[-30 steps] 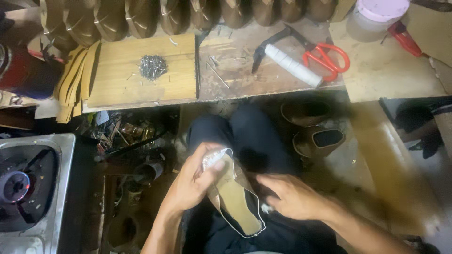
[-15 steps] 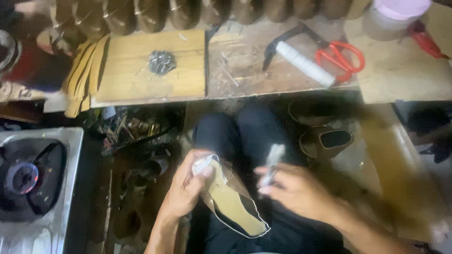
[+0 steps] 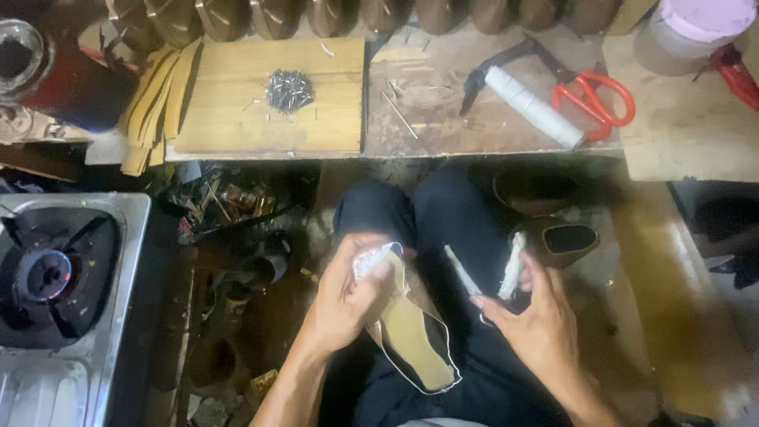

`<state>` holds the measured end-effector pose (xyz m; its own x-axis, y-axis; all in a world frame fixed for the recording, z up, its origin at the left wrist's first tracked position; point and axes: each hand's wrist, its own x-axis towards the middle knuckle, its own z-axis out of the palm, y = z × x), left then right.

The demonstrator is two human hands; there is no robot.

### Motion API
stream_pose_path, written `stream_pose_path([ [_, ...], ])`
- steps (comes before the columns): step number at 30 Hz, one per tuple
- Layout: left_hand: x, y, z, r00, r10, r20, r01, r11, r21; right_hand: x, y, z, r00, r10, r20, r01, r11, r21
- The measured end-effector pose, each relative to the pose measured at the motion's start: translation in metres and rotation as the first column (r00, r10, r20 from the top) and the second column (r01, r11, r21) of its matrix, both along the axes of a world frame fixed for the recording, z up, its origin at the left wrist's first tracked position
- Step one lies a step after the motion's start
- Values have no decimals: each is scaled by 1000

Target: The person sits on the floor and uses a handheld plier-like tool to press and crimp the edges of a shoe upper. They repeatedly reposition the shoe and apply the tool along the perimeter, occasionally pausing to adjust grip or angle.

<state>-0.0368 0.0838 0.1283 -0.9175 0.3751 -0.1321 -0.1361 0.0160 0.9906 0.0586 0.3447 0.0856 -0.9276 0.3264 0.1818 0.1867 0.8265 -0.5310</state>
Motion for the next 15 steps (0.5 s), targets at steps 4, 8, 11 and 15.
stream_pose_path([
  [4,1,11,10,998,-47,-29,47,999,-8,-14,6,-4,979,5,202,47,966,-254],
  [8,3,18,19,996,-56,-73,42,983,-176,-25,19,-2,799,92,594,213,881,-423],
  [11,6,17,21,996,-46,-70,40,995,-91,-16,31,4,990,109,89,43,364,-930],
  [15,7,17,19,998,-24,-58,21,999,-46,-3,38,12,936,-23,-352,-351,-165,-922],
])
